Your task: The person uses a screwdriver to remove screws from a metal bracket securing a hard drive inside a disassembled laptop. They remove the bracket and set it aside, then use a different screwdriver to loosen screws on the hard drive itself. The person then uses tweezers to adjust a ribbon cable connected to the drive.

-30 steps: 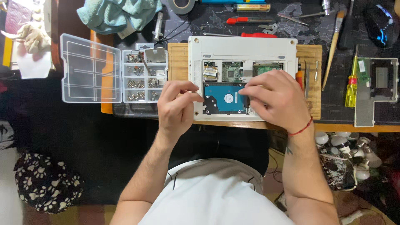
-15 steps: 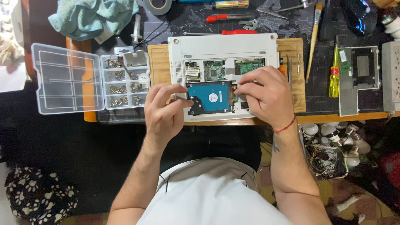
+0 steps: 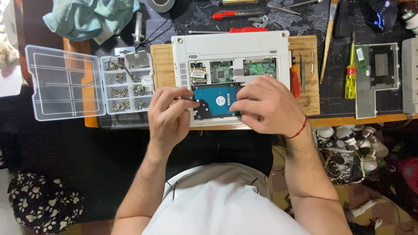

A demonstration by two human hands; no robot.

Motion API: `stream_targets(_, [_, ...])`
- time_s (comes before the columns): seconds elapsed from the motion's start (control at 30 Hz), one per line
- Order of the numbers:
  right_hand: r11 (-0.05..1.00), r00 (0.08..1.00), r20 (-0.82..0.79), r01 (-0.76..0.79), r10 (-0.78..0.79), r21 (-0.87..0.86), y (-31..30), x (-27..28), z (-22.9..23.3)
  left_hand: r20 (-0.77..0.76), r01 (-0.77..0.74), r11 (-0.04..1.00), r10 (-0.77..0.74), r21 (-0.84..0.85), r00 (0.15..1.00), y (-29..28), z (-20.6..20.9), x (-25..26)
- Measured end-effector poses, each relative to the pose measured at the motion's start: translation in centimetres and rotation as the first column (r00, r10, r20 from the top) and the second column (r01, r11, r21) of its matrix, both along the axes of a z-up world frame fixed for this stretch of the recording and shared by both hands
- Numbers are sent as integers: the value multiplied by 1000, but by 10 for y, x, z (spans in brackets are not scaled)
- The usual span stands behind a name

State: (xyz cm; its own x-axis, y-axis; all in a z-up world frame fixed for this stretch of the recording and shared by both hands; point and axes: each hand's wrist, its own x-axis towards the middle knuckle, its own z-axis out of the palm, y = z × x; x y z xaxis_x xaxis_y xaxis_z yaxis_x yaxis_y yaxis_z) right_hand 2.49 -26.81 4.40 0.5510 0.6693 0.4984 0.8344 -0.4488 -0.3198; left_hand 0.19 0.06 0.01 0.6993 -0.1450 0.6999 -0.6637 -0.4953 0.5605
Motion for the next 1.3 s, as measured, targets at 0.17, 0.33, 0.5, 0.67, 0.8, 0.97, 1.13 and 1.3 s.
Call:
stream_targets(0.17, [997,999,-32,24,-26,-71,3,1,-6,-20,7,1000,-7,-6,1000,2,3,0])
stream_targets(0.33, [996,997,-69,24,-30,-85,9,-4,-3,-30,12,1000,-12,-2,999,2,4,0])
stream_targets(0.5, [989,994,-65,83,-92,-122,17,-4,-2,-18,14,1000,-14,-28,1000,2,2,0])
stream_targets(0.67, [989,994,-69,75,-84,-127,20,-2,-3,-26,7,999,-8,-33,1000,2,2,0])
stream_targets(0.8, [988,994,-69,73,-83,-136,18,-2,-3,-21,1,999,-2,-45,1000,1,1,0])
stream_targets(0.97, [989,992,-94,72,-84,-128,17,6,10,-20,-13,996,11,-83,1000,1,3,0])
stream_targets(1.13, [987,995,-7,95,-97,-126,13,15,12,-4,-17,994,17,-110,1000,1,4,0])
stream_targets(1.3, [992,991,-51,122,-124,-37,5,10,0,-15,-11,993,9,-114,1000,1,5,0])
